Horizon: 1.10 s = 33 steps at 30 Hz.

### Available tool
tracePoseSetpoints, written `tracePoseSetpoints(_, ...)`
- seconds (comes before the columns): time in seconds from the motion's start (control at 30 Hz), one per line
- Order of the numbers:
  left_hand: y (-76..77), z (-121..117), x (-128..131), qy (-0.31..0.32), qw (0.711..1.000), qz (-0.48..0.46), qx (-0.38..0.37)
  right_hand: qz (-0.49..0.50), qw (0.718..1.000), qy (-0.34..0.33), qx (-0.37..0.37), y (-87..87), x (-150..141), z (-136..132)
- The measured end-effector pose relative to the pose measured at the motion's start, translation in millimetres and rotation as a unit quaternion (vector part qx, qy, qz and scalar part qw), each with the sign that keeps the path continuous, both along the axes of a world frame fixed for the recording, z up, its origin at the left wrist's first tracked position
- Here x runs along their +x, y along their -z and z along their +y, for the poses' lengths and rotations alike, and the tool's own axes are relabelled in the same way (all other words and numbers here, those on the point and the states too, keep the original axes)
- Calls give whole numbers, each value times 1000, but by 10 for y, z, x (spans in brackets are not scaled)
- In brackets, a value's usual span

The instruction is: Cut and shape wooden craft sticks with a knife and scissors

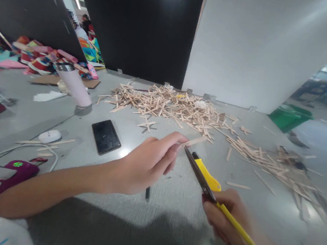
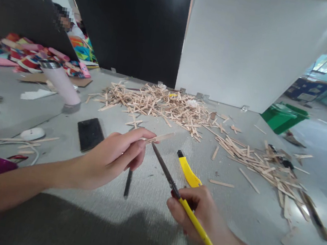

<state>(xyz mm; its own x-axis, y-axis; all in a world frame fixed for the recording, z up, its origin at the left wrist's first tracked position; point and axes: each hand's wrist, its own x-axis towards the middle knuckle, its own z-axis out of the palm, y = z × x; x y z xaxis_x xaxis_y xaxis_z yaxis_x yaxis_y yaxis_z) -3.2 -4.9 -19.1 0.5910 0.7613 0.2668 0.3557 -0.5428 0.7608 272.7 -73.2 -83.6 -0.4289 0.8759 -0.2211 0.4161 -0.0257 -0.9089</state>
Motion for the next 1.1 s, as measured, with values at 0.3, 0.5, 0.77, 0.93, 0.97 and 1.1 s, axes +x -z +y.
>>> tracePoseSetpoints(0.3, 26, -10, -20, 1, 999, 24, 22, -7, 1000, 5, 6, -16, -7, -2)
tracePoseSetpoints(0.5, 11, 6, -10, -3, 1000, 17, 17, 6, 1000, 13, 6, 6, 3, -9)
tracePoseSetpoints(0.77, 7, 11, -11, -21, 1000, 2, 10, -1, 1000, 6, 16, -14, 5, -7)
tracePoseSetpoints(0.93, -4, 13, -11, -8, 1000, 16, 4, 8, 1000, 20, 8, 8, 35, -37)
tracePoseSetpoints(0.97, -8, 10, -10, -9, 1000, 17, 6, 12, 1000, 25, 10, 14, 48, -45)
tracePoseSetpoints(1.1, -18, -2, -4, -14, 1000, 11, 3, 11, 999, 32, 21, 21, 93, -65)
